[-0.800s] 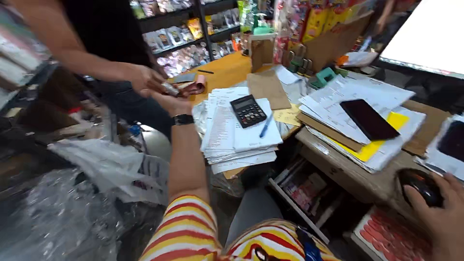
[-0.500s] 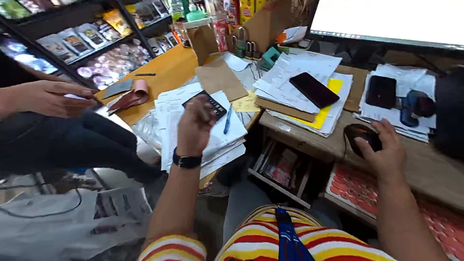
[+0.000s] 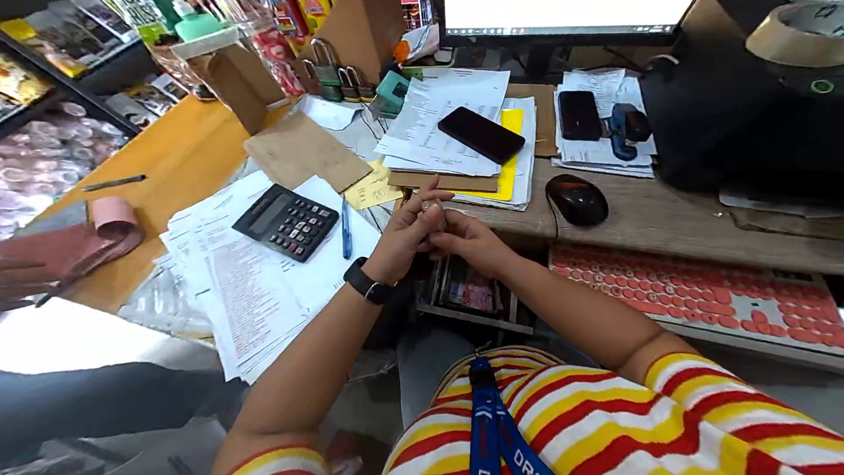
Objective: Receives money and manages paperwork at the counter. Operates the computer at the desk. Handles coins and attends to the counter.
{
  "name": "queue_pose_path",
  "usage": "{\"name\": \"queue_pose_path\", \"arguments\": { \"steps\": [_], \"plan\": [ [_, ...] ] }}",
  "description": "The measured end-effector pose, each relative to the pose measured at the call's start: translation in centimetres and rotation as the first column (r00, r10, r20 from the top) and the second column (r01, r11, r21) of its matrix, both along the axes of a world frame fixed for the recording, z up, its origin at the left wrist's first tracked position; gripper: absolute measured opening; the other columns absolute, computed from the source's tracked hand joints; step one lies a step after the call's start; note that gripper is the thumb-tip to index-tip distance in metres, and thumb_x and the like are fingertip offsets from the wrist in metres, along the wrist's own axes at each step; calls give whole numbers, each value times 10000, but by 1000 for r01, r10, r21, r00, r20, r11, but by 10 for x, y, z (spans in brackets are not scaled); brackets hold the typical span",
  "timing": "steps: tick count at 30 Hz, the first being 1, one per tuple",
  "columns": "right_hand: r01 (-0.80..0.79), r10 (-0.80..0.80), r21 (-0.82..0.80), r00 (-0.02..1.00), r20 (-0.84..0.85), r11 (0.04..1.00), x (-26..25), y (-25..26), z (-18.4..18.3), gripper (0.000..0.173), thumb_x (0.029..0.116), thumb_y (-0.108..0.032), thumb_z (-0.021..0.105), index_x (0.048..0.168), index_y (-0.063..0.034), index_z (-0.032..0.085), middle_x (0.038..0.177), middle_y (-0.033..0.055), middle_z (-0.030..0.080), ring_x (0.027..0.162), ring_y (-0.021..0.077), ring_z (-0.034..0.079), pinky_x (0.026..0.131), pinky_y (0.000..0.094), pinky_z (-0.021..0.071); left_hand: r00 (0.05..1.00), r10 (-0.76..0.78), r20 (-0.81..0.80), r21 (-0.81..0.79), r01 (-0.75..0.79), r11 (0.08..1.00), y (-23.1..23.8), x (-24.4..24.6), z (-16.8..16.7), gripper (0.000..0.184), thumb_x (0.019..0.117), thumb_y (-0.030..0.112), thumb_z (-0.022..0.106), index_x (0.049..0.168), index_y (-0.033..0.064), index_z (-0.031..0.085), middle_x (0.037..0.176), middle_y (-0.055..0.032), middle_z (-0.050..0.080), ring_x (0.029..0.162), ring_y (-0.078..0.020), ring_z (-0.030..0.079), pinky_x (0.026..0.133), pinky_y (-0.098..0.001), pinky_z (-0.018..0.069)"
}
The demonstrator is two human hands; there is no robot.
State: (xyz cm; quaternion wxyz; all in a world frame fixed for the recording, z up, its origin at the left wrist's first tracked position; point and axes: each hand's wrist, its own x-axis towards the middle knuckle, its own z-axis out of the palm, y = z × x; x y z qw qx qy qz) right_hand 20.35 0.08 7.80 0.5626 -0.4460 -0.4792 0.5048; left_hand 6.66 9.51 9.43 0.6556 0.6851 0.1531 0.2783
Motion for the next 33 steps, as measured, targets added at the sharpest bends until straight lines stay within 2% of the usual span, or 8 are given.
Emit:
{"name": "queue_pose_path", "arguments": {
  "steps": [3,7,12,16,19,25,29,33],
  "plan": [
    [10,-8,21,998,-69,1000,7,1,-8,194,1034,-74,449,1185,-7,551,979,28,707,859,106,714,796,310,611,1000,-1,-6,139,2,990,8,-7,-5,340,1020,210,568,1310,38,610,1510,-43,477,1100,-25,622,882,-216,550],
    [40,-44,70,998,53,997,20,-8,-14,226,1052,-106,445,1213,-10,572,961,-7,716,777,53,692,707,243,601,997,41,-65,258,-22,966,6,-8,-5,322,959,82,648,1274,14,637,1200,-51,614,895,-39,645,786,-197,569],
    [104,-107,42,990,95,994,24,-15,-17,189,1019,-41,538,1198,8,578,893,3,694,704,39,671,670,222,597,995,19,-93,321,12,947,5,-9,-9,392,920,-18,671,1308,-18,615,1230,-76,641,954,-29,657,849,-190,560],
    [195,-199,46,975,101,980,22,-15,-21,212,964,43,599,1176,39,587,944,34,678,737,42,673,711,223,605,989,37,-146,301,8,954,2,-6,-13,406,917,-52,668,1316,-12,607,1213,-83,658,954,-42,673,857,-204,570],
    [218,-233,118,963,134,969,25,-17,-27,235,938,57,628,1172,46,607,981,45,690,770,41,679,736,219,605,984,63,-164,322,-7,947,1,-7,-15,400,898,-45,699,1287,-2,615,1098,-61,686,900,-30,668,825,-193,562],
    [250,-298,211,924,240,945,28,-18,-33,258,953,-1,645,1206,48,628,1010,69,697,758,34,657,710,209,588,981,97,-166,359,-32,933,-3,-4,-18,358,909,-6,709,1254,-14,614,1075,-77,684,894,-45,677,824,-212,576],
    [152,-154,24,984,94,988,36,-22,-26,266,997,1,580,1260,23,610,1037,41,712,824,63,701,778,242,612,981,101,-166,336,-40,941,-2,-2,-24,370,907,20,722,1260,-26,619,1096,-95,694,929,-66,686,859,-235,579],
    [175,-175,-2,984,-24,985,33,-21,-29,215,994,36,544,1189,20,632,973,13,718,780,63,704,754,247,620,974,124,-191,346,-51,937,-6,-1,-24,367,892,-4,731,1244,-19,631,1092,-103,679,906,-80,683,831,-235,584]
  ]
}}
